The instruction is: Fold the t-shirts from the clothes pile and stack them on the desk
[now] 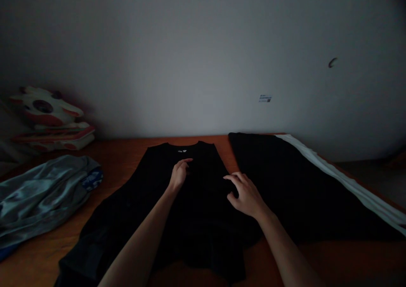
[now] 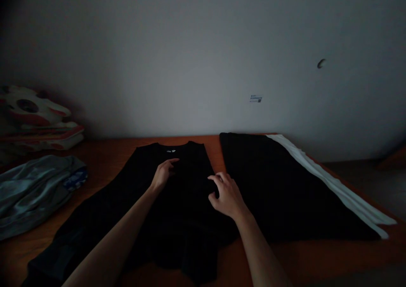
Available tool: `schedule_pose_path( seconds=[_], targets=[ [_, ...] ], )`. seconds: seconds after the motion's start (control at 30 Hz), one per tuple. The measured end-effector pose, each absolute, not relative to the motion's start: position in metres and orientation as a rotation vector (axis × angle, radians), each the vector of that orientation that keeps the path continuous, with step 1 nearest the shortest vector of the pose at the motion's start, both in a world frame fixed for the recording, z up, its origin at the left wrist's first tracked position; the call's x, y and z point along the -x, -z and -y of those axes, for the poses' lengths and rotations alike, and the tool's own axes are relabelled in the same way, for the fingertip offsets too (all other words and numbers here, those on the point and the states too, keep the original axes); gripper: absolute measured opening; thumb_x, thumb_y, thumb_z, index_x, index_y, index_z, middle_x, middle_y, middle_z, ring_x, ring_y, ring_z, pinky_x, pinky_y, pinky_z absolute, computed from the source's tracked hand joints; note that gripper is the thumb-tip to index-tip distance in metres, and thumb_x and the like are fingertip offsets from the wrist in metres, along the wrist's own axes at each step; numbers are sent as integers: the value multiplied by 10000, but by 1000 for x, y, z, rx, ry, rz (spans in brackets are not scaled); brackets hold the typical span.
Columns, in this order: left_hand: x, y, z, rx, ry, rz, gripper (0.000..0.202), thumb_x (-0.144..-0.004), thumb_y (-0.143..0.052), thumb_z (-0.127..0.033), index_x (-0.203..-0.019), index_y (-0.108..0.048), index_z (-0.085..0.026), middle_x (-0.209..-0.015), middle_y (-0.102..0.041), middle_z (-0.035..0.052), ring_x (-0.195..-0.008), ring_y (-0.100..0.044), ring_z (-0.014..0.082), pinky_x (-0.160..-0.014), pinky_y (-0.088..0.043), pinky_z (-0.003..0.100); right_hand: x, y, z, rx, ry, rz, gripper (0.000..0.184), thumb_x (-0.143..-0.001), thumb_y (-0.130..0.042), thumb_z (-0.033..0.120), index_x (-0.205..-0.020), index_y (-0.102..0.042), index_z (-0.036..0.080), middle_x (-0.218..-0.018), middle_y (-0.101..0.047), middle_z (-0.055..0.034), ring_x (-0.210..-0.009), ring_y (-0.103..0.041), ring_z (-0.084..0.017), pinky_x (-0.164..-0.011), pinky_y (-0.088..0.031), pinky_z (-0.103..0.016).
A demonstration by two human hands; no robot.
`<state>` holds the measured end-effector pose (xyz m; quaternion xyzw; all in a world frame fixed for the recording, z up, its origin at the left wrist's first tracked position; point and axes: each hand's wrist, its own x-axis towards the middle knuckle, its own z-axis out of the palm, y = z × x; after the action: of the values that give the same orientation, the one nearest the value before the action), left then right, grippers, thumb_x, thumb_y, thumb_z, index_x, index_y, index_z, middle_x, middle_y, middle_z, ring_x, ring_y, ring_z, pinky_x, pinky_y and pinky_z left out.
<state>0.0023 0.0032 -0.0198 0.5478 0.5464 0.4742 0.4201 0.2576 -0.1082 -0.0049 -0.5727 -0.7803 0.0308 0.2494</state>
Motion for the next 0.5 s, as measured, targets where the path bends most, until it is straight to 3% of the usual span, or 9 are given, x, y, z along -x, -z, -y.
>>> schedule_pose_path(
  seconds=[0.07,0.2,0.33,0.4,0.5],
  targets=[
    [-2,18,-3,-1385,-1178,-1372,402,-825,-502,-298,-1102,-736,-124,-944,-715,98,-779,-663,194,-644,-559,286,-261,10,105,1567,-70,2085,488,-785,-603,161,-1267,-597,235,-1184,-614,-93,-1119,-598,-264,-967,-507,-413],
    [0,19,-3,-1464,-1125,-1422,420,-774,-682,-309,-1149,-720,-126,-802,-674,61,-673,-632,181,-646,-555,312,-268,20,100,1562,-107,1966,419,-816,-554,115,-1212,-582,250,-1104,-630,-71,-1006,-645,-228,-902,-547,-384],
    [-4,13,8,-1714,-1242,-1509,302,-768,-732,-267,-1057,-718,-179,-1097,-644,109,-982,-642,242,-929,-526,416,-271,23,98,1553,-91,1925,347,-801,-538,70,-1096,-580,249,-1063,-644,-54,-974,-658,-213,-873,-543,-358],
    [-10,6,20,-2145,-1240,-1391,240,-813,-729,-345,-1006,-706,-205,-1180,-619,109,-1102,-599,267,-1014,-472,448,-271,22,98,1567,-82,1953,293,-807,-564,87,-1046,-579,255,-1056,-648,-44,-986,-655,-217,-875,-535,-356],
    [-24,-3,39,-2713,-943,-948,362,-832,-706,-543,-987,-689,-216,-1096,-649,93,-1027,-611,261,-959,-486,422,-269,20,99,1600,-76,1991,208,-832,-592,128,-994,-578,257,-1022,-647,-35,-988,-645,-225,-869,-526,-357]
  ],
)
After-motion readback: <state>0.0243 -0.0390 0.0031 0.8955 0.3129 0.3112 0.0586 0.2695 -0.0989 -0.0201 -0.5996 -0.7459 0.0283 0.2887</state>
